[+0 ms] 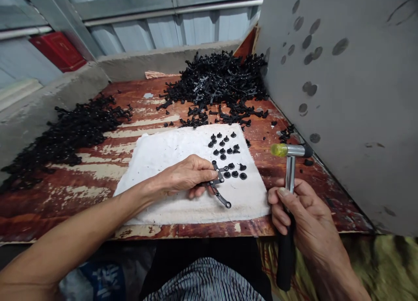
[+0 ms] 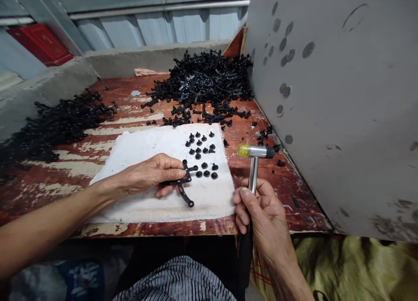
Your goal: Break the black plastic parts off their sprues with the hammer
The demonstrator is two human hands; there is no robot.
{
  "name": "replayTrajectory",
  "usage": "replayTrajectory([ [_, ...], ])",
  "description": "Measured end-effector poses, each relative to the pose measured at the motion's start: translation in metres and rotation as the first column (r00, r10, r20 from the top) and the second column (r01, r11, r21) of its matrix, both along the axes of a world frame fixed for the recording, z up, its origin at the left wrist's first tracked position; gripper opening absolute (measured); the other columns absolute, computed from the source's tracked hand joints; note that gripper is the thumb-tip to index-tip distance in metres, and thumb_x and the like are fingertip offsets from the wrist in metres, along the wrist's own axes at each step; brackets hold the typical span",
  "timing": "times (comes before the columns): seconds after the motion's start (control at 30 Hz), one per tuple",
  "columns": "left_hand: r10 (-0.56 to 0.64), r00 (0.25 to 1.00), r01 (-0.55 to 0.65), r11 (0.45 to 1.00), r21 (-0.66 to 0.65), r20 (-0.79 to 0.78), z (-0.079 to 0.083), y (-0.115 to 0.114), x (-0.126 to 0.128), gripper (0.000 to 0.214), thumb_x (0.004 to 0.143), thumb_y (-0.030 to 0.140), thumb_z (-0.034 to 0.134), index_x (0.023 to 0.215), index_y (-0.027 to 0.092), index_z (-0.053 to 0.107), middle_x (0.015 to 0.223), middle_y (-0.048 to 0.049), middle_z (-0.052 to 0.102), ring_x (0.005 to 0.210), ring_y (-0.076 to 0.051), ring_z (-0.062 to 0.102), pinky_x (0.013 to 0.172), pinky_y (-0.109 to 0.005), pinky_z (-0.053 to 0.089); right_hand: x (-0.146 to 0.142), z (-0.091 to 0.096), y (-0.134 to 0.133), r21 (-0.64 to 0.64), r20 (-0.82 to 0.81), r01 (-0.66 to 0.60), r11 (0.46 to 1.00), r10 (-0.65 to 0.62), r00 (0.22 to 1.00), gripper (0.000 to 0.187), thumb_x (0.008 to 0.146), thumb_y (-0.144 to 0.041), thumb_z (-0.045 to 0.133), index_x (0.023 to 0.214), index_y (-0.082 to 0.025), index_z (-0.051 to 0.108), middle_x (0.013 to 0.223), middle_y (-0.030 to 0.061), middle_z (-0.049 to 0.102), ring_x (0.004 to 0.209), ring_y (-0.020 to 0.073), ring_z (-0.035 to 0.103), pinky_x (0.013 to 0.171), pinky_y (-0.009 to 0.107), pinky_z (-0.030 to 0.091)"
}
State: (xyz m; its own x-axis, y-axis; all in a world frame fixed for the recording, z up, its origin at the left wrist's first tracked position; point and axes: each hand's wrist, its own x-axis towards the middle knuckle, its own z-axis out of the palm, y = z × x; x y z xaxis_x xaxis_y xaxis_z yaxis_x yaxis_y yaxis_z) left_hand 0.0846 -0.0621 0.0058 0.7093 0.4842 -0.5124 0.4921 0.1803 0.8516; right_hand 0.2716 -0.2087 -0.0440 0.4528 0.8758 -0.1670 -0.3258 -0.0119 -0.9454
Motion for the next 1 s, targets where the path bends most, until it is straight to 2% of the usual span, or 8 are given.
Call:
replayTrajectory([
  [0.37,0.074,0.997,-0.075,0.991,-0.107,-0.014,0.0039,-0.0027,0.0060,0.026,0.086,0.021,0.058,0.062,0.010,0.058,0.037,0.0044,0.048,0.027,-0.002,0.034,0.030,-0.015,0.017,-0.0004,-0.0006,-0.0010,-0.005,0.012,0.001,1.000,-0.001,1.000,0.029,0.073,-0.038,0.074,0.087,-0.024,0.053,0.063,-0.0066,0.058,0.037,0.0035,0.036,0.029,0.015,0.036],
  [0.63,0.076,0.997,-0.075,0.990,-0.117,-0.002,0.0033,-0.0024,0.0064,0.025,0.082,0.027,0.064,0.064,0.010,0.060,0.040,0.0034,0.052,0.028,-0.001,0.032,0.031,-0.016,0.015,0.0009,-0.0014,-0.0007,0.004,0.001,-0.002,1.000,0.002,1.000,0.026,0.074,-0.035,0.073,0.087,-0.024,0.054,0.063,-0.0064,0.058,0.037,0.0038,0.036,0.029,0.015,0.036],
  [1.0,0.077,0.997,-0.077,0.991,-0.109,-0.002,0.0020,-0.0021,0.0081,0.027,0.085,0.021,0.058,0.060,0.011,0.058,0.040,0.0027,0.052,0.028,-0.001,0.034,0.031,-0.016,0.016,0.0011,-0.0034,0.0001,0.016,-0.008,0.003,1.000,-0.003,1.000,0.027,0.073,-0.036,0.075,0.087,-0.023,0.055,0.062,-0.0068,0.059,0.036,0.0035,0.037,0.029,0.014,0.036],
])
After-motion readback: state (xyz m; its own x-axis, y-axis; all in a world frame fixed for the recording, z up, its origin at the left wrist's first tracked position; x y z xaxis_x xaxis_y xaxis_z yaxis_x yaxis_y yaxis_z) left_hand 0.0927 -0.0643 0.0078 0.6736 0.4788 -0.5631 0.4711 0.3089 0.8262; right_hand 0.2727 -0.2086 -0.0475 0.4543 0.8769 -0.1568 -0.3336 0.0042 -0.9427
